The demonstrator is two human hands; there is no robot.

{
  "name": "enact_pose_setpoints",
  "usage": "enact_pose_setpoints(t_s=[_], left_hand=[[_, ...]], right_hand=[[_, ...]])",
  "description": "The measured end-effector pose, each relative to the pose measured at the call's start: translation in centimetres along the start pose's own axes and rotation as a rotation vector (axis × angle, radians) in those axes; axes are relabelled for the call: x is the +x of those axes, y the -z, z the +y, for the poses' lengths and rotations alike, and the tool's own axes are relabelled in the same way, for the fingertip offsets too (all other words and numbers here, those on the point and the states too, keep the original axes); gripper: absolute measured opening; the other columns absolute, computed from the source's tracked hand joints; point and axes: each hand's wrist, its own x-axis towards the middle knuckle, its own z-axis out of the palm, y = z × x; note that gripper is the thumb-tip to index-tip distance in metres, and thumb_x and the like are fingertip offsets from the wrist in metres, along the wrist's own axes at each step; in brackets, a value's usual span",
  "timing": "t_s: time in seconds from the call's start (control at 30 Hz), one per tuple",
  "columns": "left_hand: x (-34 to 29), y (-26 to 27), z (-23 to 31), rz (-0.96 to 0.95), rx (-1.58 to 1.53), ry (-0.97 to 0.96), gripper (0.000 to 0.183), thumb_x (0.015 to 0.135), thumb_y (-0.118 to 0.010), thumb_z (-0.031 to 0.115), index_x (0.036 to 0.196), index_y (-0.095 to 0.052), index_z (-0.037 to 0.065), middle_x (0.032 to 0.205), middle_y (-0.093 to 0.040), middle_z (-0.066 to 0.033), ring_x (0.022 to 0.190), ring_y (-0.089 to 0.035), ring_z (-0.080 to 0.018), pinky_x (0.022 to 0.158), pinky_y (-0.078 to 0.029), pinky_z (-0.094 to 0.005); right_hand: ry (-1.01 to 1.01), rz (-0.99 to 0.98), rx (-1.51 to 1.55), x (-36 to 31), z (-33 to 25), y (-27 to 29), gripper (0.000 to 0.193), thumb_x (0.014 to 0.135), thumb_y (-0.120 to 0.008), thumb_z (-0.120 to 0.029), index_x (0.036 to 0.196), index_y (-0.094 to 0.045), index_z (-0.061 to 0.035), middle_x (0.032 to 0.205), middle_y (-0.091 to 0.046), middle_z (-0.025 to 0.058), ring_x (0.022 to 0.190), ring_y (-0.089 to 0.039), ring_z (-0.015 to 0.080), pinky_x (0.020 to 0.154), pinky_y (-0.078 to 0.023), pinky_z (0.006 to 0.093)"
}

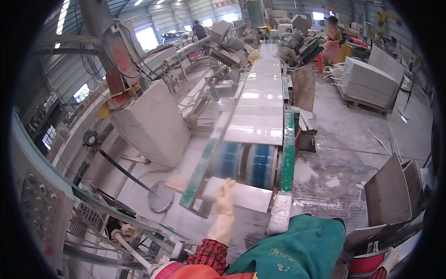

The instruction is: The person repeatedly picks up white rectangular panels from a conveyor belt and places them into a nearby bin. The person wears gloves and an apron while performing this repetitive task in a factory setting.

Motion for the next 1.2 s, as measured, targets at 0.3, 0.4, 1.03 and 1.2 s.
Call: enact_pose_setpoints(t_s=[0.3, 0.4, 1.03, 1.2], left_hand=[[0.9, -3.6, 2.5, -0.061, -0.278, 0.102, 0.032, 0.104, -0.052, 0.02, 0.126, -0.057, -0.003, 0.119, -0.066, -0.0175, 0.115, -0.062, -0.0244, 0.105, -0.047, -0.0351], [0.7, -6.0, 2.3, -0.092, -0.461, 0.331, 0.035, 0.104, -0.052, 0.024, 0.128, -0.057, 0.0, 0.126, -0.064, -0.0145, 0.118, -0.061, -0.0266, 0.106, -0.048, -0.0401], [-5.1, -19.0, 6.7, -0.501, -0.652, 0.671, 0.036, 0.103, -0.047, 0.018, 0.132, -0.046, -0.002, 0.132, -0.056, -0.0182, 0.123, -0.056, -0.0312, 0.106, -0.048, -0.0467], [-0.4, -14.5, 5.0, -0.19, -0.729, 0.522, 0.033, 0.102, -0.044, 0.006, 0.135, -0.041, 0.0, 0.134, -0.052, -0.0211, 0.121, -0.056, -0.0377, 0.102, -0.051, -0.0553]], right_hand=[[-0.423, -0.079, 0.884, -4.4, -11.3, 4.1, 0.063, 0.081, -0.071, -0.035, 0.133, -0.056, -0.0033, 0.125, -0.062, 0.0192, 0.116, -0.057, 0.0338, 0.1, -0.044, 0.0439], [-0.505, -0.185, 1.144, -4.1, -16.2, 5.6, 0.061, 0.081, -0.07, -0.031, 0.135, -0.056, -0.0053, 0.126, -0.062, 0.0165, 0.117, -0.057, 0.0324, 0.1, -0.043, 0.0449], [1.682, -0.945, 0.134, -31.2, -65.4, -10.5, 0.07, 0.056, -0.083, -0.021, 0.123, -0.063, -0.0147, 0.135, -0.058, 0.0096, 0.122, -0.055, 0.0368, 0.101, -0.05, 0.0425], [2.03, -0.752, 0.232, -34.7, -68.6, -16.4, 0.071, 0.062, -0.085, -0.031, 0.127, -0.061, -0.0133, 0.141, -0.053, 0.0151, 0.131, -0.049, 0.0371, 0.11, -0.041, 0.042]])
